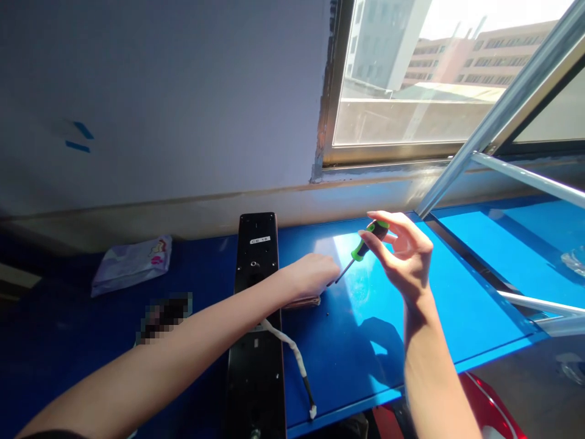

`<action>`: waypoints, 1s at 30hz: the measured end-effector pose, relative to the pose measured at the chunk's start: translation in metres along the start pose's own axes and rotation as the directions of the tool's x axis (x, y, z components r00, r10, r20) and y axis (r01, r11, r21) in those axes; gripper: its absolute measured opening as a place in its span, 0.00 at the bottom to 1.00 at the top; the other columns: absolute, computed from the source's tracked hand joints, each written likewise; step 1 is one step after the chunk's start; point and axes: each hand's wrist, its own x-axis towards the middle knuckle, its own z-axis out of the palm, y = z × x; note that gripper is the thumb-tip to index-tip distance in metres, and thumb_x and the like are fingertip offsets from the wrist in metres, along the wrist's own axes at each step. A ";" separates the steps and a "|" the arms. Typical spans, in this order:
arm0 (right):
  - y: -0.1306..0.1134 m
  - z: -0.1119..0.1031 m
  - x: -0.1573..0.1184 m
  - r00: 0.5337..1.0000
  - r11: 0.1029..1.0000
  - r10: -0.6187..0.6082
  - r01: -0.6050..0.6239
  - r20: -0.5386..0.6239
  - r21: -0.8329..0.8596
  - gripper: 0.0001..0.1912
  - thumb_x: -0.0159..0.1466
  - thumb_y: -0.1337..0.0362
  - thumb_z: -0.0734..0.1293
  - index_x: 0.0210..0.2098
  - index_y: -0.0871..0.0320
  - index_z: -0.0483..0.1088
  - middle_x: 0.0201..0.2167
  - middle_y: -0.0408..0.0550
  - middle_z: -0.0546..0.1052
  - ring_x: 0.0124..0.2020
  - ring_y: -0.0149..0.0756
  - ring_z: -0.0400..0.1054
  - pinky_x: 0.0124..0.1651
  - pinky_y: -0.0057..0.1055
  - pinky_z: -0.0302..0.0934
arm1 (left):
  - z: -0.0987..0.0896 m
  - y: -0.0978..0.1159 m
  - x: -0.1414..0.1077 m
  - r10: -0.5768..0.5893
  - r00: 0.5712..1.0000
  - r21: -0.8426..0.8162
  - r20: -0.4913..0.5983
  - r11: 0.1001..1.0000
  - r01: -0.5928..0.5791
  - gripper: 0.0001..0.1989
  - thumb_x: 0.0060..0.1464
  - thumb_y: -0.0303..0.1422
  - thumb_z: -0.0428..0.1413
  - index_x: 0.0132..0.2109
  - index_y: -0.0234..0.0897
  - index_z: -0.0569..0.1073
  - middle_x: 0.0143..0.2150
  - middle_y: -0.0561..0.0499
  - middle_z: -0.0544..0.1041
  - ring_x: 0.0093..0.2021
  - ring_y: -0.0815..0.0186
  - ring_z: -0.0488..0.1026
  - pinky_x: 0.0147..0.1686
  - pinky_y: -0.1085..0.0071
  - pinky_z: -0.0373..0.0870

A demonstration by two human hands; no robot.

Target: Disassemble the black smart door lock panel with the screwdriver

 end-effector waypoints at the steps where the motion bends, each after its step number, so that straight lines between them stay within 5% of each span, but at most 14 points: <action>1: -0.001 -0.001 -0.001 1.000 1.000 -0.010 0.011 0.013 -0.009 0.20 0.58 0.64 0.80 0.50 0.47 0.81 0.40 0.44 0.78 0.39 0.36 0.75 0.40 0.34 0.75 | 0.001 -0.001 0.002 0.007 1.000 -0.003 0.014 1.000 -0.007 0.09 0.55 0.21 0.59 0.35 0.35 0.84 0.37 0.41 0.84 0.36 0.53 0.81 0.36 0.64 0.72; 16: -0.016 -0.012 -0.014 0.996 0.999 -0.051 0.051 0.073 -0.005 0.23 0.60 0.71 0.78 0.53 0.44 0.80 0.38 0.44 0.78 0.36 0.35 0.74 0.35 0.34 0.76 | 0.004 -0.007 0.007 0.041 0.993 -0.009 0.112 0.999 -0.040 0.04 0.59 0.34 0.65 0.38 0.39 0.84 0.39 0.46 0.84 0.38 0.57 0.80 0.32 0.68 0.65; 24: -0.015 -0.010 -0.039 0.998 0.999 0.017 -0.019 0.056 0.027 0.20 0.62 0.67 0.77 0.52 0.45 0.80 0.37 0.44 0.78 0.34 0.34 0.74 0.32 0.32 0.76 | 0.004 -0.010 0.002 0.053 0.993 -0.015 0.105 0.999 -0.051 0.08 0.60 0.30 0.62 0.45 0.42 0.86 0.41 0.47 0.86 0.40 0.58 0.81 0.34 0.70 0.68; 30: -0.010 -0.003 -0.051 0.998 0.999 0.046 -0.047 0.053 0.007 0.18 0.62 0.65 0.77 0.51 0.42 0.80 0.35 0.43 0.78 0.34 0.35 0.74 0.33 0.33 0.75 | -0.004 -0.003 -0.017 0.020 1.000 0.003 0.001 1.000 -0.020 0.12 0.61 0.25 0.59 0.48 0.40 0.84 0.47 0.43 0.85 0.45 0.55 0.82 0.39 0.68 0.71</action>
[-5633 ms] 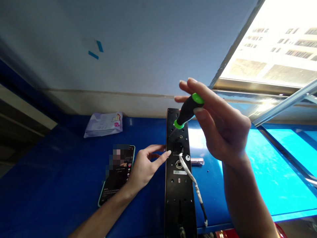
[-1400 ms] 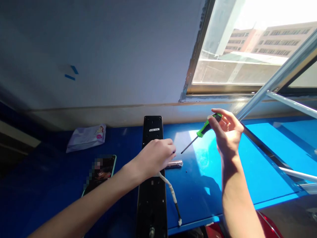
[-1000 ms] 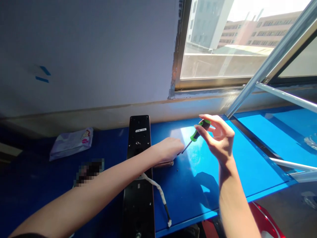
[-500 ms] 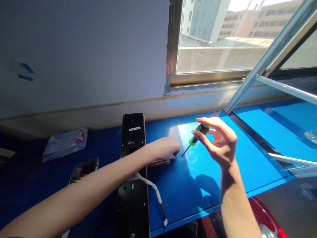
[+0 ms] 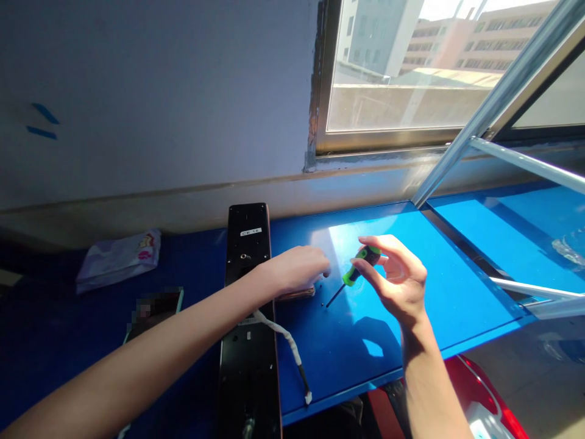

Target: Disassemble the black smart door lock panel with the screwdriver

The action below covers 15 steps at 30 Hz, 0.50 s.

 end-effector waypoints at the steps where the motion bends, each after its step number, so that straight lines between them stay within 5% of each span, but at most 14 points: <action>1: 0.000 0.001 -0.001 1.000 1.000 0.006 -0.006 0.004 -0.004 0.18 0.62 0.64 0.77 0.51 0.43 0.80 0.35 0.43 0.78 0.34 0.35 0.73 0.33 0.33 0.74 | -0.002 0.002 -0.006 -0.003 1.000 -0.002 -0.026 1.000 0.003 0.11 0.62 0.25 0.59 0.47 0.39 0.84 0.47 0.43 0.85 0.46 0.55 0.82 0.40 0.68 0.72; 4: 0.000 0.003 -0.001 1.000 1.000 0.018 -0.018 0.008 -0.014 0.17 0.62 0.63 0.77 0.50 0.43 0.80 0.35 0.43 0.78 0.34 0.35 0.73 0.33 0.34 0.74 | -0.007 0.009 -0.033 0.001 0.984 -0.045 -0.179 0.999 -0.009 0.08 0.63 0.26 0.60 0.46 0.38 0.83 0.46 0.44 0.83 0.44 0.57 0.82 0.41 0.68 0.73; 9: -0.007 0.005 0.005 1.000 1.000 0.005 -0.005 0.005 -0.007 0.18 0.61 0.64 0.78 0.50 0.45 0.80 0.36 0.43 0.77 0.34 0.35 0.73 0.33 0.33 0.74 | -0.001 0.015 -0.084 -0.036 0.875 -0.196 -0.482 0.978 -0.068 0.10 0.67 0.25 0.56 0.47 0.37 0.83 0.45 0.46 0.83 0.43 0.62 0.82 0.42 0.70 0.75; 15: -0.030 0.021 0.024 0.993 0.996 -0.086 0.087 -0.081 0.014 0.17 0.61 0.62 0.78 0.49 0.39 0.81 0.33 0.42 0.77 0.32 0.38 0.72 0.32 0.38 0.73 | 0.019 0.019 -0.124 -0.189 0.753 -0.381 -0.631 0.920 -0.089 0.11 0.66 0.26 0.60 0.54 0.36 0.81 0.48 0.46 0.83 0.46 0.64 0.81 0.45 0.69 0.79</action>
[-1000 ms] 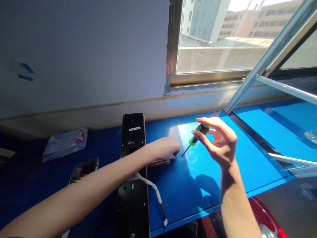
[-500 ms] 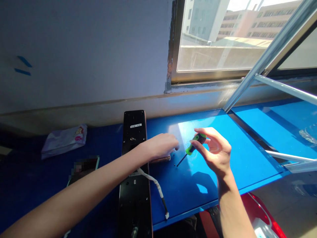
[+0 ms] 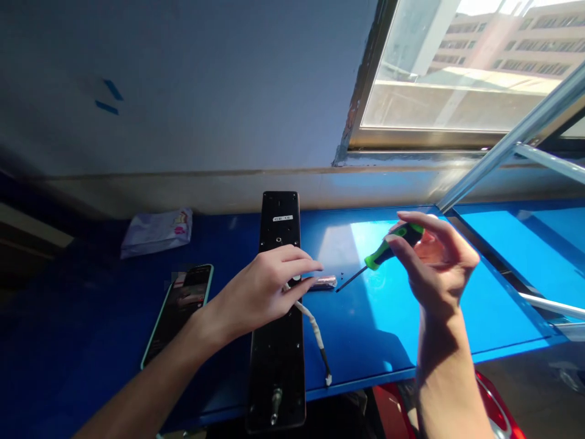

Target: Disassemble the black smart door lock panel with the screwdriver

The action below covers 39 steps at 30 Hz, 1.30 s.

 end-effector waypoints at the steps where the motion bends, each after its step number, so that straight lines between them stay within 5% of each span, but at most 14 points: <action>1: -0.006 0.005 0.005 0.999 1.000 -0.025 0.026 -0.045 0.005 0.17 0.61 0.61 0.78 0.49 0.38 0.81 0.33 0.43 0.77 0.31 0.39 0.72 0.32 0.40 0.73 | 0.001 0.001 -0.005 -0.019 1.000 -0.002 -0.021 1.000 0.018 0.12 0.65 0.27 0.62 0.55 0.36 0.81 0.48 0.46 0.83 0.46 0.63 0.81 0.46 0.69 0.80; 5: -0.030 0.025 0.022 0.986 0.996 -0.076 0.083 -0.147 0.039 0.13 0.63 0.57 0.77 0.47 0.37 0.81 0.32 0.44 0.76 0.32 0.43 0.73 0.37 0.48 0.72 | 0.008 0.004 -0.018 -0.033 0.997 0.062 -0.069 0.997 0.038 0.19 0.61 0.31 0.67 0.58 0.35 0.79 0.49 0.44 0.84 0.48 0.59 0.80 0.47 0.63 0.81; 10: -0.049 0.045 0.031 0.986 0.994 -0.094 0.100 -0.136 0.038 0.12 0.63 0.56 0.77 0.46 0.37 0.81 0.35 0.46 0.77 0.35 0.48 0.75 0.41 0.52 0.73 | 0.012 0.003 -0.023 0.028 0.993 0.126 -0.114 0.992 -0.014 0.07 0.66 0.26 0.61 0.49 0.34 0.82 0.41 0.47 0.85 0.39 0.63 0.78 0.38 0.66 0.77; 24: -0.046 0.067 0.039 0.991 0.990 -0.110 0.116 -0.080 0.077 0.11 0.64 0.56 0.76 0.47 0.38 0.81 0.35 0.44 0.76 0.35 0.44 0.75 0.40 0.47 0.75 | 0.009 -0.015 -0.039 0.023 0.954 0.043 -0.299 0.999 -0.010 0.05 0.67 0.27 0.59 0.43 0.33 0.82 0.36 0.47 0.83 0.36 0.65 0.76 0.36 0.68 0.76; 34: -0.043 0.083 0.048 0.983 0.989 -0.128 0.136 -0.129 0.052 0.12 0.65 0.53 0.75 0.48 0.42 0.80 0.34 0.43 0.74 0.36 0.41 0.75 0.42 0.46 0.76 | 0.005 -0.020 -0.040 -0.014 0.864 -0.009 -0.503 1.000 0.011 0.04 0.62 0.24 0.64 0.43 0.35 0.82 0.36 0.49 0.85 0.34 0.67 0.79 0.36 0.69 0.77; 36: -0.044 0.087 0.049 0.994 0.995 -0.067 0.073 -0.082 0.069 0.12 0.67 0.56 0.74 0.50 0.43 0.79 0.36 0.44 0.76 0.40 0.43 0.78 0.46 0.48 0.78 | 0.004 -0.022 -0.038 -0.061 0.842 -0.022 -0.537 0.998 0.059 0.03 0.62 0.24 0.64 0.41 0.35 0.83 0.35 0.51 0.84 0.33 0.67 0.79 0.35 0.70 0.76; 39: -0.050 0.092 0.051 0.989 0.991 0.038 -0.056 0.145 0.122 0.25 0.66 0.62 0.74 0.62 0.42 0.71 0.43 0.44 0.81 0.49 0.46 0.80 0.50 0.49 0.79 | 0.002 -0.027 -0.037 -0.134 0.805 -0.027 -0.577 0.989 0.146 0.03 0.62 0.25 0.64 0.40 0.36 0.83 0.34 0.52 0.84 0.32 0.68 0.79 0.35 0.70 0.76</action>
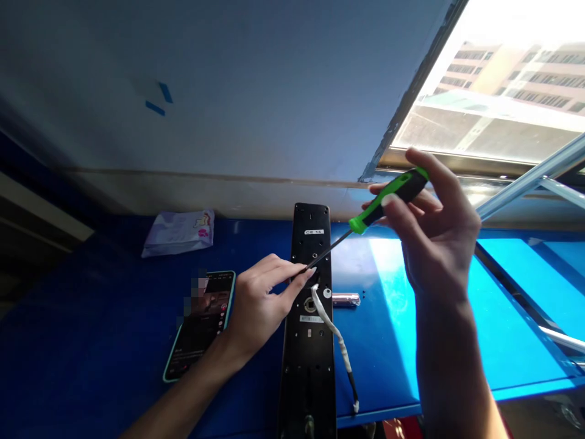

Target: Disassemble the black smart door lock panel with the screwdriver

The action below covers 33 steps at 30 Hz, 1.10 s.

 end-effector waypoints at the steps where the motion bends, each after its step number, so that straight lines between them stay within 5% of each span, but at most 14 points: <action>1: -0.002 0.002 0.001 0.997 1.000 0.016 -0.017 0.078 0.015 0.31 0.65 0.64 0.75 0.65 0.42 0.68 0.46 0.43 0.82 0.51 0.47 0.80 0.51 0.49 0.79 | -0.001 -0.002 0.001 -0.015 1.000 0.016 -0.009 1.000 0.016 0.03 0.62 0.25 0.64 0.39 0.36 0.83 0.33 0.52 0.84 0.32 0.68 0.79 0.35 0.70 0.76; 4: -0.008 0.010 0.003 0.984 0.999 -0.019 0.012 0.175 0.038 0.37 0.63 0.68 0.76 0.67 0.40 0.63 0.51 0.42 0.81 0.56 0.48 0.79 0.54 0.48 0.79 | -0.004 -0.009 0.003 -0.039 0.999 0.053 -0.008 0.998 0.039 0.03 0.64 0.27 0.63 0.39 0.37 0.83 0.35 0.51 0.85 0.34 0.65 0.81 0.37 0.69 0.78; 10: -0.008 0.030 0.005 0.986 0.991 -0.135 0.134 0.101 0.019 0.31 0.63 0.72 0.75 0.60 0.40 0.69 0.48 0.41 0.81 0.51 0.45 0.81 0.53 0.47 0.80 | -0.010 -0.026 0.000 -0.136 0.990 0.159 0.025 0.979 0.130 0.20 0.61 0.37 0.66 0.59 0.40 0.78 0.55 0.45 0.83 0.53 0.56 0.81 0.54 0.57 0.80; 15: 0.003 0.038 0.005 0.951 0.959 -0.272 0.280 0.145 -0.035 0.35 0.62 0.74 0.75 0.64 0.41 0.70 0.49 0.43 0.82 0.49 0.46 0.81 0.50 0.48 0.81 | -0.007 -0.039 -0.010 -0.255 0.961 0.111 0.108 0.964 0.243 0.21 0.65 0.37 0.61 0.63 0.43 0.75 0.61 0.45 0.78 0.59 0.57 0.78 0.57 0.59 0.79; 24: 0.000 0.039 -0.001 0.924 0.943 -0.309 0.328 0.226 -0.049 0.40 0.58 0.79 0.76 0.65 0.44 0.71 0.53 0.45 0.83 0.49 0.46 0.80 0.46 0.45 0.81 | -0.002 -0.040 -0.017 -0.313 0.935 0.002 0.166 0.948 0.317 0.23 0.64 0.33 0.62 0.65 0.45 0.73 0.58 0.48 0.80 0.44 0.63 0.80 0.48 0.64 0.82; 33: 0.002 0.048 -0.005 0.900 0.918 -0.353 0.386 0.255 -0.092 0.39 0.60 0.78 0.76 0.65 0.41 0.71 0.56 0.40 0.81 0.48 0.39 0.79 0.44 0.36 0.80 | 0.002 -0.039 -0.022 -0.343 0.920 -0.117 0.187 0.923 0.368 0.21 0.65 0.33 0.61 0.64 0.47 0.74 0.55 0.50 0.81 0.44 0.65 0.82 0.52 0.65 0.81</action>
